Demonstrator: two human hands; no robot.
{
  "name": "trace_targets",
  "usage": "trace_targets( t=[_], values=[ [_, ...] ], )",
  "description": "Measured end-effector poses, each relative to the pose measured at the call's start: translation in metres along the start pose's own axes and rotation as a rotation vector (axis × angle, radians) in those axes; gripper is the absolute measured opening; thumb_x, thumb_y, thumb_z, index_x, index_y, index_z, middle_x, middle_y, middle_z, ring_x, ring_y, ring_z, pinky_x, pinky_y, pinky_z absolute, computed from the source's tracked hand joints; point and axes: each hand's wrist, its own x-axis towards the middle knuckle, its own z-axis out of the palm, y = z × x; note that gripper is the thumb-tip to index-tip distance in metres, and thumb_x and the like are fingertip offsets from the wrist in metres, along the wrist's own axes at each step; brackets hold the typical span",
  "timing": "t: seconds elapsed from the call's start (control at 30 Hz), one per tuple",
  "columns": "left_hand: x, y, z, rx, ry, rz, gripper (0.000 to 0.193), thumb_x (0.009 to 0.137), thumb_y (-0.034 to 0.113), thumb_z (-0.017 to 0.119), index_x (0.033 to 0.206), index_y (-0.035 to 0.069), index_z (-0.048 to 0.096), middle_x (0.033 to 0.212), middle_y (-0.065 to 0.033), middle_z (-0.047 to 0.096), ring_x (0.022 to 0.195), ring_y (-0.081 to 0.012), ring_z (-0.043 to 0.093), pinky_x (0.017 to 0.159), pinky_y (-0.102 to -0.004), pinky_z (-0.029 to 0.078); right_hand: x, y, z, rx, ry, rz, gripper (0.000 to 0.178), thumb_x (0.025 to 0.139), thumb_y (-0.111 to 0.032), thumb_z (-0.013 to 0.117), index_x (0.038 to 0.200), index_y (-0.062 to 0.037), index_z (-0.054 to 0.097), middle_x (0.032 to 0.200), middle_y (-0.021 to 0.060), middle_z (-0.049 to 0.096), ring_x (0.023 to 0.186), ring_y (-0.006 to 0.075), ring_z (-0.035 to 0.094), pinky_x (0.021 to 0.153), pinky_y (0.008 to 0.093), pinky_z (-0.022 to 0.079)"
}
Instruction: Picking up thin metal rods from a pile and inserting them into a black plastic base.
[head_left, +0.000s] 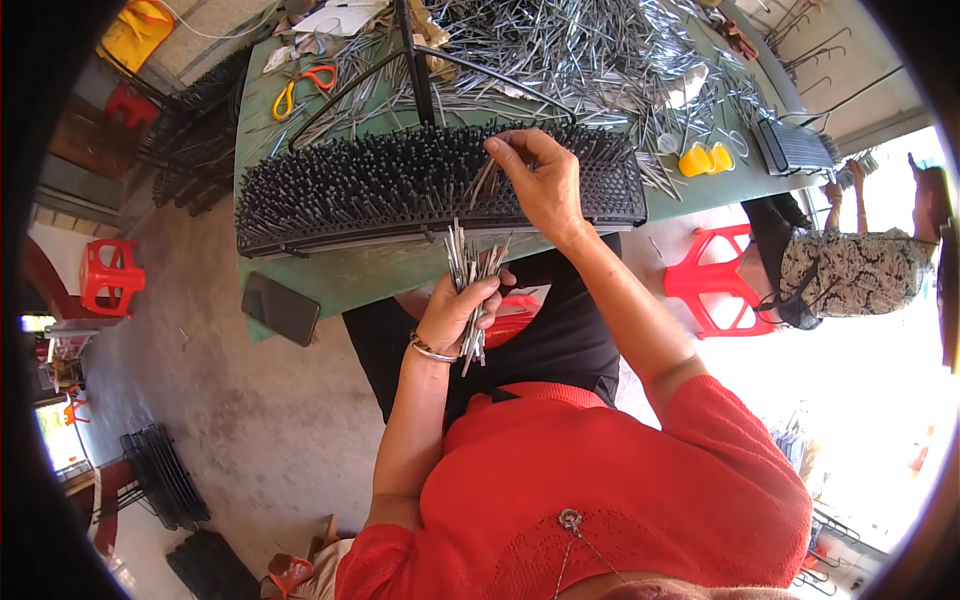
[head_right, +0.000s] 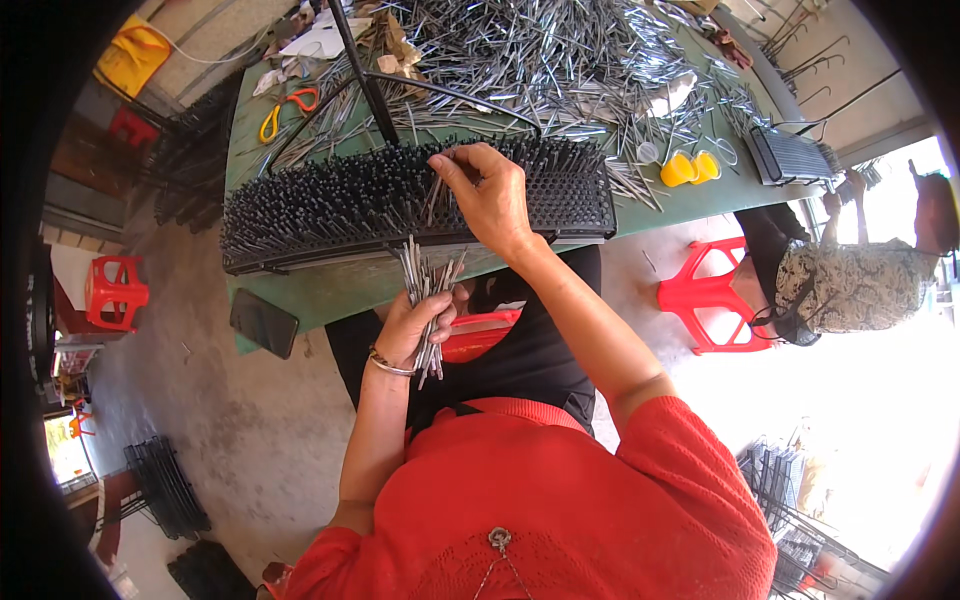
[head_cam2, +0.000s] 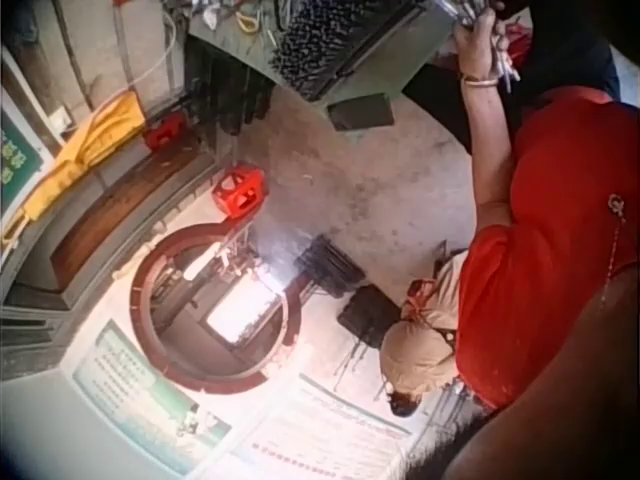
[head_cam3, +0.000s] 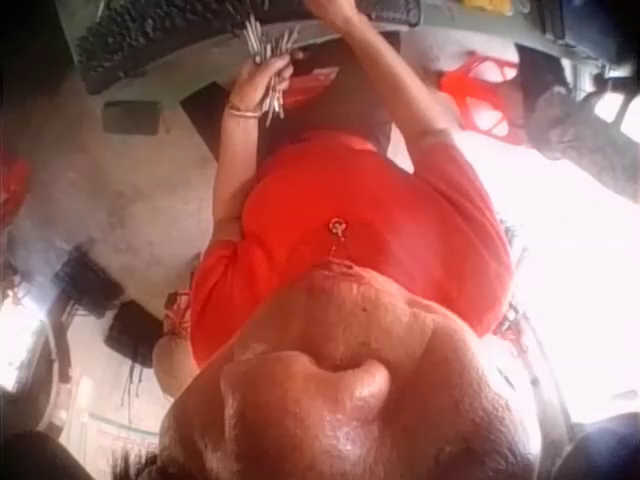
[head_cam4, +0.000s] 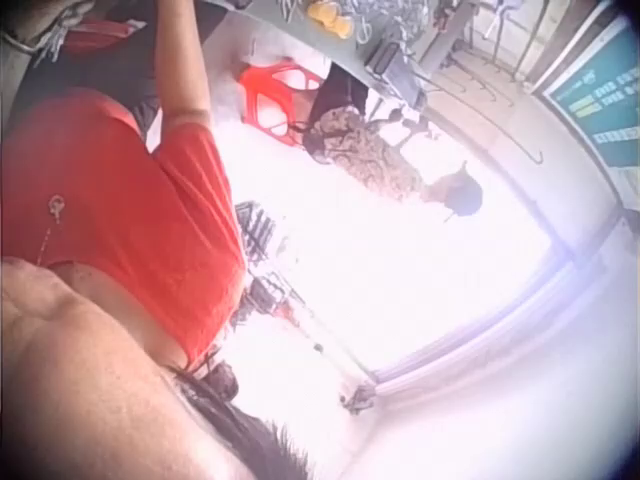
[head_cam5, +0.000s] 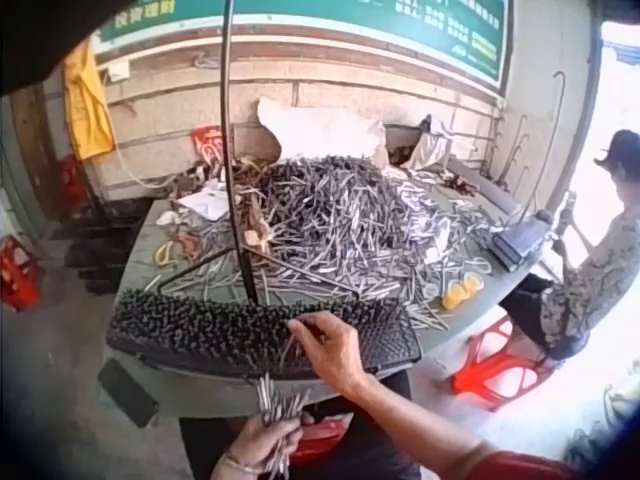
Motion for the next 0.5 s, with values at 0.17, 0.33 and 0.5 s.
trace_targets(
  t=[0.17,0.33,0.5],
  values=[
    [-0.0004,-0.0003,-0.0021,-0.012,0.003,-0.007,0.033,0.089,0.006,0.056,0.121,0.004,0.051,0.097,-0.0076,0.059,0.065,-0.0033,0.048,0.044,-0.0153,0.039,-0.0029,-0.0038,0.0029,-0.035,0.006,-0.086,0.016,0.084,-0.013,0.069,0.091,0.0015,0.067,0.079,0.0064,0.065,0.071,0.0087,0.059,0.065,0.0242,0.047],
    [-0.0003,-0.0007,-0.0040,-0.006,-0.011,-0.009,0.037,0.089,0.006,0.056,0.126,0.005,0.049,0.097,-0.0069,0.059,0.064,-0.0028,0.047,0.045,-0.0153,0.039,-0.0053,-0.0032,0.0018,-0.092,-0.048,-0.302,0.011,0.082,-0.007,0.068,0.089,0.0014,0.066,0.084,0.0099,0.064,0.078,0.0184,0.062,0.070,0.0277,0.049],
    [0.0003,0.0004,-0.0023,0.002,-0.002,-0.011,0.036,0.089,0.006,0.056,0.124,0.005,0.050,0.097,-0.0066,0.059,0.064,-0.0027,0.046,0.045,-0.0151,0.039,-0.0034,0.0032,0.0021,-0.130,-0.166,-0.462,0.012,0.080,-0.007,0.068,0.089,0.0000,0.066,0.086,0.0109,0.064,0.079,0.0233,0.063,0.070,0.0309,0.050]
  ],
)
